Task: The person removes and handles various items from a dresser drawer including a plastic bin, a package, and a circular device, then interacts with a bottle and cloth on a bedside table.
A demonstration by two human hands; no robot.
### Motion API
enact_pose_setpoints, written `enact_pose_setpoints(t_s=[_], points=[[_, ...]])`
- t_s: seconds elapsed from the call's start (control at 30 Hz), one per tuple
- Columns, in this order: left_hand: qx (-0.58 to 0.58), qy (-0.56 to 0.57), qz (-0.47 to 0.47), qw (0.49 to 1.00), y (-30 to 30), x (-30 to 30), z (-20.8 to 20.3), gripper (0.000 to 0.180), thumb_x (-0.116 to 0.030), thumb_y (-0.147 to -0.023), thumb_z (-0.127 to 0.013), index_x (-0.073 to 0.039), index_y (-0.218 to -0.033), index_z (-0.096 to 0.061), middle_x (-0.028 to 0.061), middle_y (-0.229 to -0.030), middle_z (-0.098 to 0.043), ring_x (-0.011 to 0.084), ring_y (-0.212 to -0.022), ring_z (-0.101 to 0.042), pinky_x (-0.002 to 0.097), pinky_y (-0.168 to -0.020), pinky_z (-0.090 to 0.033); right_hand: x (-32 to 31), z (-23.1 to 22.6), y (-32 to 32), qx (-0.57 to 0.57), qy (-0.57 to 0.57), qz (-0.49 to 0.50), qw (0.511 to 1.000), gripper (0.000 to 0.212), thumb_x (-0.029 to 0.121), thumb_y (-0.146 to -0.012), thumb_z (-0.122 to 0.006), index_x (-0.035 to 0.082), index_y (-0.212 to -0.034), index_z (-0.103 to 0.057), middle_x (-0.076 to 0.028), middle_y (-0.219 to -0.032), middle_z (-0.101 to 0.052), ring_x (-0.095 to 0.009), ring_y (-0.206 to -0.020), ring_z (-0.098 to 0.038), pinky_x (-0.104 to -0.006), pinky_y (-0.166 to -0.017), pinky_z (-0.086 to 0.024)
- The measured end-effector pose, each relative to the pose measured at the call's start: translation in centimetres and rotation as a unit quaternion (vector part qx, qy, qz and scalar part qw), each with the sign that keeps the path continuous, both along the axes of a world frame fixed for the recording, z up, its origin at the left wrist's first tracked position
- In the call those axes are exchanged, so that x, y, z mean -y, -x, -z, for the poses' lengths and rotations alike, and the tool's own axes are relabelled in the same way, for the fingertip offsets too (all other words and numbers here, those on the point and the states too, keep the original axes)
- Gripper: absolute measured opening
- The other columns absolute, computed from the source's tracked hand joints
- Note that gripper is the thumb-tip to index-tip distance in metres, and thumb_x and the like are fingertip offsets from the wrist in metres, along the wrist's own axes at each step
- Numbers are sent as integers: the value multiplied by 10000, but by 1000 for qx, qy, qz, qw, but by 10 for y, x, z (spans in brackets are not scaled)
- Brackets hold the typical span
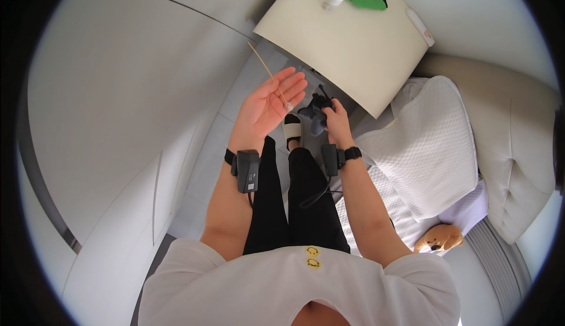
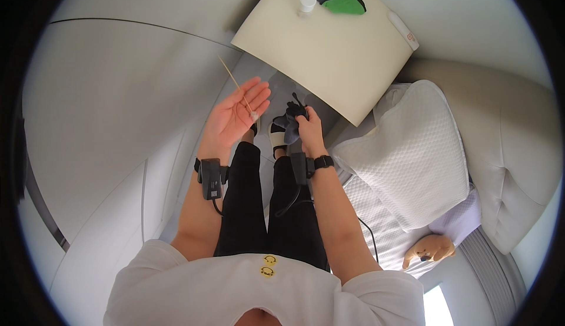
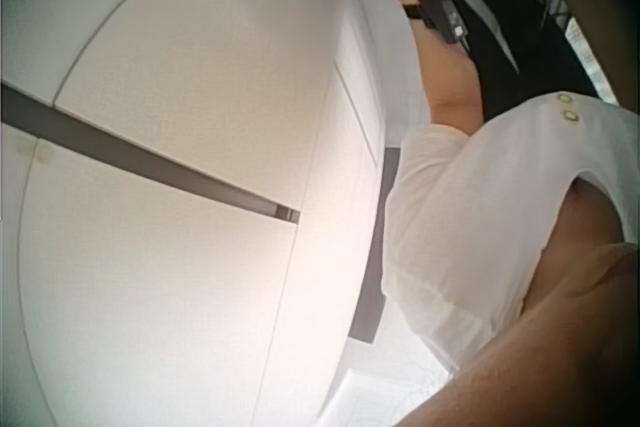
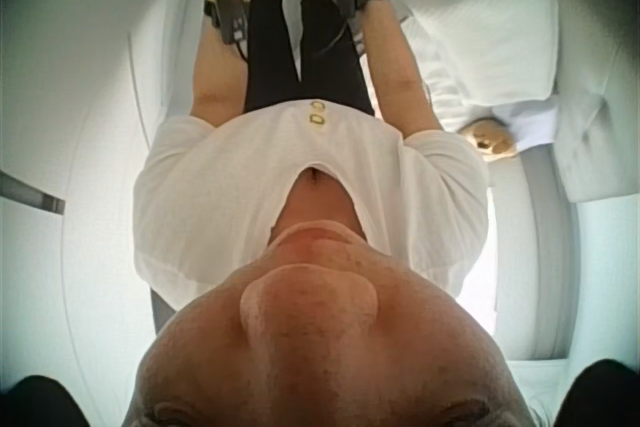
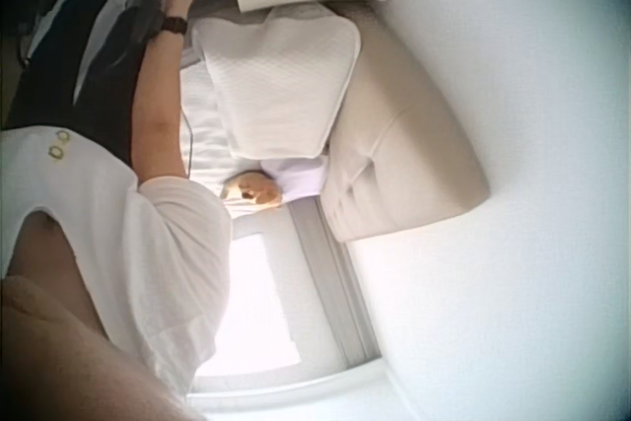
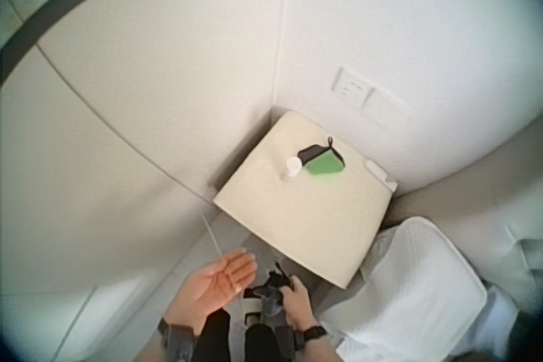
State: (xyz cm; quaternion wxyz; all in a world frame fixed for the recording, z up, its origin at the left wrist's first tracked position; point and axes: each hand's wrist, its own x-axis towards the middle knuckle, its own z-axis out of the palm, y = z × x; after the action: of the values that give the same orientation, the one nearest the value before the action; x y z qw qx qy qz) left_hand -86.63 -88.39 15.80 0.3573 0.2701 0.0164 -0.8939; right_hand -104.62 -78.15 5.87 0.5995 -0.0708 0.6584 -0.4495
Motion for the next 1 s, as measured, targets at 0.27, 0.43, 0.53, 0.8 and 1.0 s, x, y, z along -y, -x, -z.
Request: enact_pose_setpoints(t_s=[0.27,0.43,0.53,0.8,1.0], points=[[70,23,20,997,48,11,8,405,-165,-983,-456,63,-1313,-403,216,-1322,-481,312,-1260,-456,425,-1071,-369,-14,-2,2,10,-13,21,1000,235,45,-863,-511,35,-1097,-524,18,-707,-534,-48,-465,-446,-212,-345,-283],[182,-35,95,978,89,38,-18,581,-330,-968,-504,44,-1374,-323,244,-1418,-358,345,-1348,-323,474,-1097,-283,-22,-3,8,31,-6,17,999,256,52,-871,-509,27,-1125,-517,5,-743,-553,-63,-513,-499,-211,-367,-346],[220,139,170,951,75,23,-43,665,-446,-958,-481,4,-1410,-291,239,-1450,-315,349,-1373,-267,495,-1092,-254,-28,-5,16,23,1,24,999,289,61,-864,-512,19,-1150,-515,-9,-756,-567,-70,-511,-496,-224,-364,-333],[187,18,40,981,-66,-85,-43,461,-375,-962,-464,-33,-1272,-464,162,-1265,-540,264,-1145,-535,365,-946,-429,-15,-67,-7,157,84,14,984,313,45,-886,-486,12,-1197,-496,-66,-949,-611,-150,-745,-591,-300,-557,-465],[267,-23,-81,960,-153,-171,-82,372,-336,-945,-498,-57,-1186,-547,126,-1165,-601,248,-1066,-580,353,-894,-461,-14,-120,-56,362,60,-60,928,258,139,-938,-431,36,-1149,-538,-106,-1102,-600,-254,-985,-579,-446,-845,-487]])
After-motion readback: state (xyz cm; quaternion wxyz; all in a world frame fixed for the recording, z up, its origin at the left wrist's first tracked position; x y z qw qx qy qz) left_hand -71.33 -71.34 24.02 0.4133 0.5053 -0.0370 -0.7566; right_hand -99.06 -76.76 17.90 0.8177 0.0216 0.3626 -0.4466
